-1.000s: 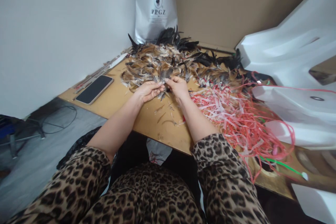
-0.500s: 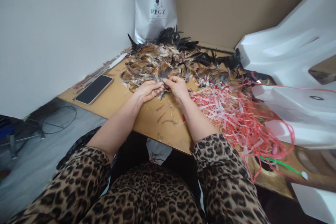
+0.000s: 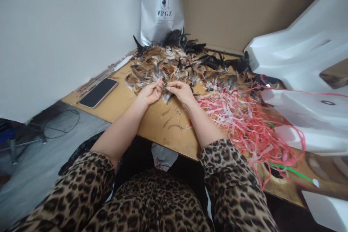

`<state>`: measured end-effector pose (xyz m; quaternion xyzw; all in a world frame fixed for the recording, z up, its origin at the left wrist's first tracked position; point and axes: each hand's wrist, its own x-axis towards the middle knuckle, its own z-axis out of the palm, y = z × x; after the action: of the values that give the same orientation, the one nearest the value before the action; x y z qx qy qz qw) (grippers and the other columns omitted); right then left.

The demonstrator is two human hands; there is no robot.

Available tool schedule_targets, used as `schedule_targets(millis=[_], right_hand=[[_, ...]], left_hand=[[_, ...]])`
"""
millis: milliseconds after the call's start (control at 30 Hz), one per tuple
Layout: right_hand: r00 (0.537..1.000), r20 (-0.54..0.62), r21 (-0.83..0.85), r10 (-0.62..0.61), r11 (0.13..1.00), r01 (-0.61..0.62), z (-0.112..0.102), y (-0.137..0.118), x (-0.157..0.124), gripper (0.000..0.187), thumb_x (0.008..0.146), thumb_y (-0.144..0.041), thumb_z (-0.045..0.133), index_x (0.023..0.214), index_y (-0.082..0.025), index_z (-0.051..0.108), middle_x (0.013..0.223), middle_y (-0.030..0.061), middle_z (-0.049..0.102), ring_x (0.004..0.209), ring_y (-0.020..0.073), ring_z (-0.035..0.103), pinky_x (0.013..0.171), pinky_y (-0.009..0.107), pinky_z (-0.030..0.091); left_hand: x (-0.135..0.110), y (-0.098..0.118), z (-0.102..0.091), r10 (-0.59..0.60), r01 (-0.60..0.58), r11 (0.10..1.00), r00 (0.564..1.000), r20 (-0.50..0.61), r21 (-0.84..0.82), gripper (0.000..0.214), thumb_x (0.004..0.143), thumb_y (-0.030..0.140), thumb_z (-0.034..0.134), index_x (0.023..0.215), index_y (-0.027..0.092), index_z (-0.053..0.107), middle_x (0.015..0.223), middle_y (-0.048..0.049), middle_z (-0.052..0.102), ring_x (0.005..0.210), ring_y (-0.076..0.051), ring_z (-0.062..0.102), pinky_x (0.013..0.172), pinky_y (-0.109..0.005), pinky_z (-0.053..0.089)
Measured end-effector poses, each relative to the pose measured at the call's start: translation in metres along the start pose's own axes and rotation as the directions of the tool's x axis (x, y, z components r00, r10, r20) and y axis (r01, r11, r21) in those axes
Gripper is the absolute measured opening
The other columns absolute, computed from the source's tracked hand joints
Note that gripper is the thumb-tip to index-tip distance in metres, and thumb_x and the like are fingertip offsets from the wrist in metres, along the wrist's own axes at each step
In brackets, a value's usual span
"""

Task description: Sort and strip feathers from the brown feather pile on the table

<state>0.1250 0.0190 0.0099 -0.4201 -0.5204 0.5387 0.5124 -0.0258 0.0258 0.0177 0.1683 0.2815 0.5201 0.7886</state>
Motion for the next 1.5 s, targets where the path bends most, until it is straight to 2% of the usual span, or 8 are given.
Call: schedule_targets(millis=[400, 567, 867, 1000, 1133, 1200, 1333, 1500], right_hand=[[0.99, -0.133, -0.071, -0.043, 0.997, 0.034, -0.006, -0.009, 0.003, 0.027, 0.056, -0.04, 0.072, 0.064, -0.017, 0.06, 0.056, -0.0031, 0.056, 0.051, 0.007, 0.044, 0.053, 0.021, 0.037], [0.991, -0.121, -0.104, -0.054, 0.994, 0.041, -0.009, -0.016, 0.003, 0.027, 0.056, -0.041, 0.071, 0.06, -0.017, 0.058, 0.055, -0.0023, 0.055, 0.051, 0.0077, 0.045, 0.052, 0.022, 0.036], [0.993, -0.102, -0.134, -0.053, 0.99, 0.039, -0.003, -0.02, -0.001, 0.022, 0.057, -0.035, 0.07, 0.06, -0.016, 0.06, 0.054, -0.0024, 0.057, 0.05, 0.0067, 0.044, 0.052, 0.022, 0.036], [0.996, 0.083, -0.212, 0.015, 0.977, 0.003, -0.015, -0.029, -0.004, 0.024, 0.058, -0.036, 0.071, 0.058, -0.015, 0.06, 0.053, -0.0019, 0.058, 0.049, 0.0064, 0.045, 0.05, 0.022, 0.035], [0.891, 0.382, -0.426, 0.246, 0.902, -0.066, -0.026, -0.041, -0.01, 0.026, 0.049, -0.034, 0.078, 0.055, -0.013, 0.064, 0.049, -0.0012, 0.057, 0.045, 0.0073, 0.046, 0.048, 0.022, 0.035], [0.909, 0.345, -0.464, 0.232, 0.885, -0.049, -0.026, -0.041, -0.01, 0.026, 0.048, -0.035, 0.078, 0.056, -0.013, 0.066, 0.047, -0.0023, 0.055, 0.044, 0.0067, 0.044, 0.047, 0.022, 0.034], [0.996, 0.089, -0.372, 0.024, 0.928, 0.011, -0.022, -0.033, -0.004, 0.029, 0.059, -0.042, 0.072, 0.069, -0.014, 0.069, 0.049, -0.0031, 0.055, 0.044, 0.0054, 0.038, 0.045, 0.022, 0.029], [0.997, -0.013, -0.309, -0.081, 0.948, 0.073, -0.017, -0.024, 0.001, 0.03, 0.058, -0.043, 0.072, 0.062, -0.014, 0.065, 0.05, -0.0033, 0.053, 0.046, 0.0054, 0.037, 0.045, 0.021, 0.027]], left_hand=[[0.005, -0.005, -0.003, 0.044, -0.051, 0.968, 0.998, 0.035, 0.244, 0.007, 0.078, 0.009, 0.057, 0.081, 0.007, 0.063, 0.079, -0.0077, 0.068, 0.059, -0.006, 0.063, 0.044, -0.009, 0.043], [0.003, -0.01, 0.001, 0.08, -0.071, 0.934, 0.997, -0.012, 0.352, 0.014, 0.072, 0.015, 0.066, 0.082, 0.005, 0.064, 0.077, -0.0099, 0.069, 0.057, -0.007, 0.063, 0.044, -0.011, 0.043], [0.003, -0.012, 0.0, 0.114, -0.128, 0.894, 0.992, 0.058, 0.43, 0.012, 0.073, 0.015, 0.065, 0.079, 0.005, 0.064, 0.073, -0.0082, 0.068, 0.053, -0.006, 0.061, 0.046, -0.012, 0.043], [0.005, -0.008, -0.001, 0.187, -0.166, 0.902, 0.982, -0.015, 0.398, 0.012, 0.074, 0.017, 0.065, 0.078, 0.006, 0.063, 0.074, -0.0071, 0.069, 0.053, -0.004, 0.06, 0.046, -0.01, 0.042], [0.005, -0.006, -0.001, 0.206, -0.181, 0.912, 0.978, -0.032, 0.367, 0.016, 0.071, 0.02, 0.068, 0.08, 0.008, 0.062, 0.072, -0.0064, 0.069, 0.053, -0.004, 0.06, 0.045, -0.01, 0.041], [0.005, -0.007, -0.001, 0.197, -0.179, 0.905, 0.98, -0.006, 0.385, 0.017, 0.07, 0.021, 0.069, 0.08, 0.008, 0.062, 0.072, -0.0066, 0.069, 0.053, -0.005, 0.06, 0.045, -0.01, 0.041], [0.004, -0.011, -0.001, 0.184, -0.19, 0.855, 0.981, 0.06, 0.483, 0.016, 0.071, 0.021, 0.068, 0.078, 0.007, 0.063, 0.073, -0.0084, 0.069, 0.053, -0.006, 0.06, 0.046, -0.012, 0.042], [0.0, -0.016, 0.003, 0.161, -0.204, 0.772, 0.979, 0.125, 0.602, 0.014, 0.073, 0.02, 0.065, 0.077, 0.006, 0.064, 0.075, -0.0102, 0.069, 0.051, -0.007, 0.06, 0.046, -0.014, 0.043]])
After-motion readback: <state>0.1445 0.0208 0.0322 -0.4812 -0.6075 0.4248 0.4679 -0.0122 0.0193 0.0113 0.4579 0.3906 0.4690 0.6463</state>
